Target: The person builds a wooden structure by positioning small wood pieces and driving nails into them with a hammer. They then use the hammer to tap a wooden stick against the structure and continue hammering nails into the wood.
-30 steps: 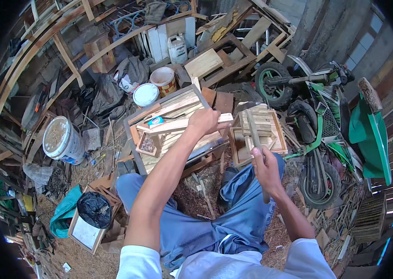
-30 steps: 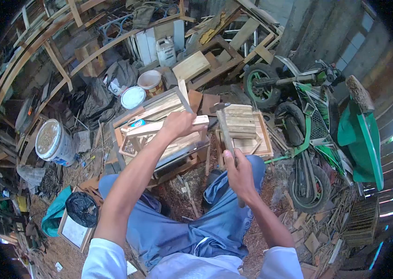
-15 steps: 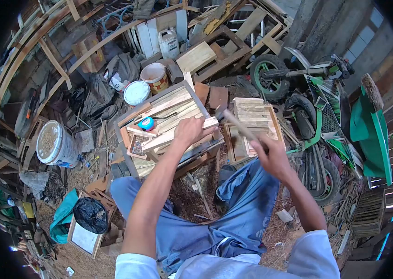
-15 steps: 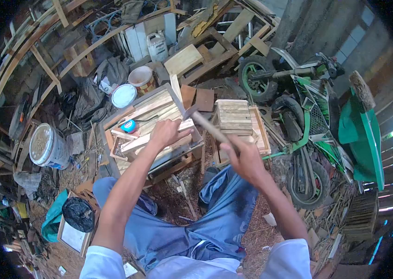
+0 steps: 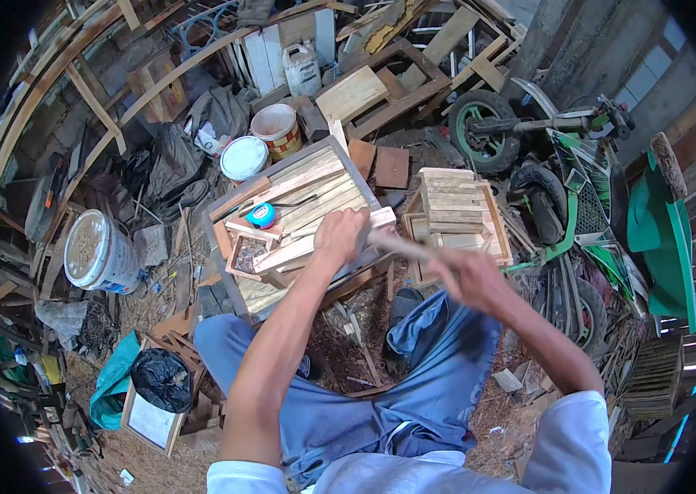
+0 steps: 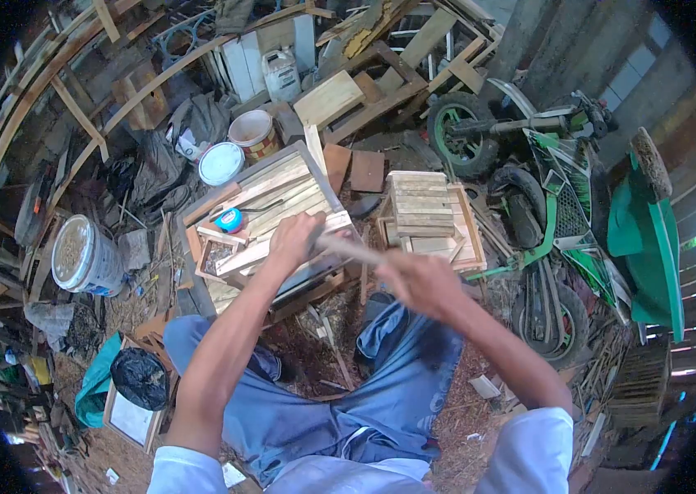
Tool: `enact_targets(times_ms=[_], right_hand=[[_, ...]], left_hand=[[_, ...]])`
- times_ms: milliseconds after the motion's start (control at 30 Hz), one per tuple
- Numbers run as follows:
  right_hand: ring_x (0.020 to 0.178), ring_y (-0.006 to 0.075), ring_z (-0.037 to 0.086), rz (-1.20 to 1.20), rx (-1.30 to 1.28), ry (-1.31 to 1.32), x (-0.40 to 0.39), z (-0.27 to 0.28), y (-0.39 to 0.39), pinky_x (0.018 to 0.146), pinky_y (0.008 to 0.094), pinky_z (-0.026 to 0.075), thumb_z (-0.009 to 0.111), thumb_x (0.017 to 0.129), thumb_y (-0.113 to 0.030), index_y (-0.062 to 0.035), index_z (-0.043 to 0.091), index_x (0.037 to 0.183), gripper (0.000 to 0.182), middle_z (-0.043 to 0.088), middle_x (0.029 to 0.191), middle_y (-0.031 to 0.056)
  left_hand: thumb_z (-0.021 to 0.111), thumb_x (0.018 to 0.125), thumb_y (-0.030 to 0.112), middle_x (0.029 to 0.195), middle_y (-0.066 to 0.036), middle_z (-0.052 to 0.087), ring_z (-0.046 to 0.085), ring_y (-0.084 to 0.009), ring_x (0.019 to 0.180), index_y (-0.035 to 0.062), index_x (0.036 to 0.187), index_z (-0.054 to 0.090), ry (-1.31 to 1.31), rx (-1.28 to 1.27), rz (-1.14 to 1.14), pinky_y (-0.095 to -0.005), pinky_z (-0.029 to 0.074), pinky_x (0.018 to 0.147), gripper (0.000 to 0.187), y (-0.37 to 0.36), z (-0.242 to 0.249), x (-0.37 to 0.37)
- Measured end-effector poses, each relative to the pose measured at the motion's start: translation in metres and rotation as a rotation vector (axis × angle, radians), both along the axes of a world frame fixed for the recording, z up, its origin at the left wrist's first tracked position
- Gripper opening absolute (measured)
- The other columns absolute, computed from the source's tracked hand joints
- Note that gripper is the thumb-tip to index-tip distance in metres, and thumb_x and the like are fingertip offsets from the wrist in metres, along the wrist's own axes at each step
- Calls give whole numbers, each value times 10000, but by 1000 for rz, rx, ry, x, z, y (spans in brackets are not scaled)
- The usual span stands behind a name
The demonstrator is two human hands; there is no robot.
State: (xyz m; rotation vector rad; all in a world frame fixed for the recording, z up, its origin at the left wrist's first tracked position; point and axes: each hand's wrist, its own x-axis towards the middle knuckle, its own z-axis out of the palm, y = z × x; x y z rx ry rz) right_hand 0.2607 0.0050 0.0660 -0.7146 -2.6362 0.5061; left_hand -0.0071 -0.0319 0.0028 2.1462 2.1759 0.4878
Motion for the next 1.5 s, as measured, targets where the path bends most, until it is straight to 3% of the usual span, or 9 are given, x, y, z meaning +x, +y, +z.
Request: enact_targets(times_ms=[100,200,400,433,533,567,967,1367,1500], right_hand=[[439,300,552,-138,-150,-207,3,3,8,371,418,391,553,953,-381,-109,669,996,299,599,604,119],[403,225,508,68,193,105,0,7,-15,361,374,379,549,953,-401,-149,684,977,287,613,606,80],[487,327,595,-77,-104,-229,7,14,-6,440,441,446,586,930,-370,-131,679,964,259,647,696,115],[425,243,542,34,114,12,10,9,-14,389,387,415,564,943,-383,-134,674,950,272,652,683,72],[413,201,519,-130,-157,-167,12,-3,12,382,347,417,565,940,-397,-139,680,961,283,658,682,56],[419,169,522,-64,181,-51,20,-20,30,367,330,412,565,940,-400,-150,681,1048,297,657,683,41],[464,312,603,95,169,35,17,12,-5,428,415,471,585,925,-399,-121,701,988,308,632,616,141],[512,328,620,-147,44,-155,21,-2,34,465,423,499,603,907,-427,-133,703,998,323,660,677,140],[498,307,622,86,171,42,16,21,-2,466,420,504,596,910,-449,-142,705,993,336,640,600,130]], left_hand=[[612,854,483,746,-220,670,682,-367,717,21,860,661,-23,-99,25,-433,542,629,464,4,12,6],[609,854,454,731,-223,663,678,-373,719,19,865,649,-32,-179,52,-450,539,635,437,4,24,10],[637,821,512,709,-228,651,665,-393,714,9,867,634,-35,-53,16,-480,530,658,505,6,1,5],[619,832,517,725,-233,653,665,-394,725,12,865,633,-53,-161,58,-481,530,665,506,3,17,11],[563,847,602,730,-244,652,662,-404,730,2,854,633,-71,-105,65,-482,533,681,604,7,-1,9],[546,852,621,734,-251,652,663,-406,736,4,855,634,-76,-130,60,-477,537,687,623,9,5,11],[597,831,607,735,-249,658,666,-404,718,15,854,626,-36,-185,69,-476,536,661,593,7,9,13],[583,841,589,733,-242,660,671,-398,722,10,861,641,-37,-106,75,-466,537,640,583,6,-3,15],[580,841,594,725,-254,652,665,-407,719,8,863,633,-36,-151,75,-475,534,647,589,3,9,18]])
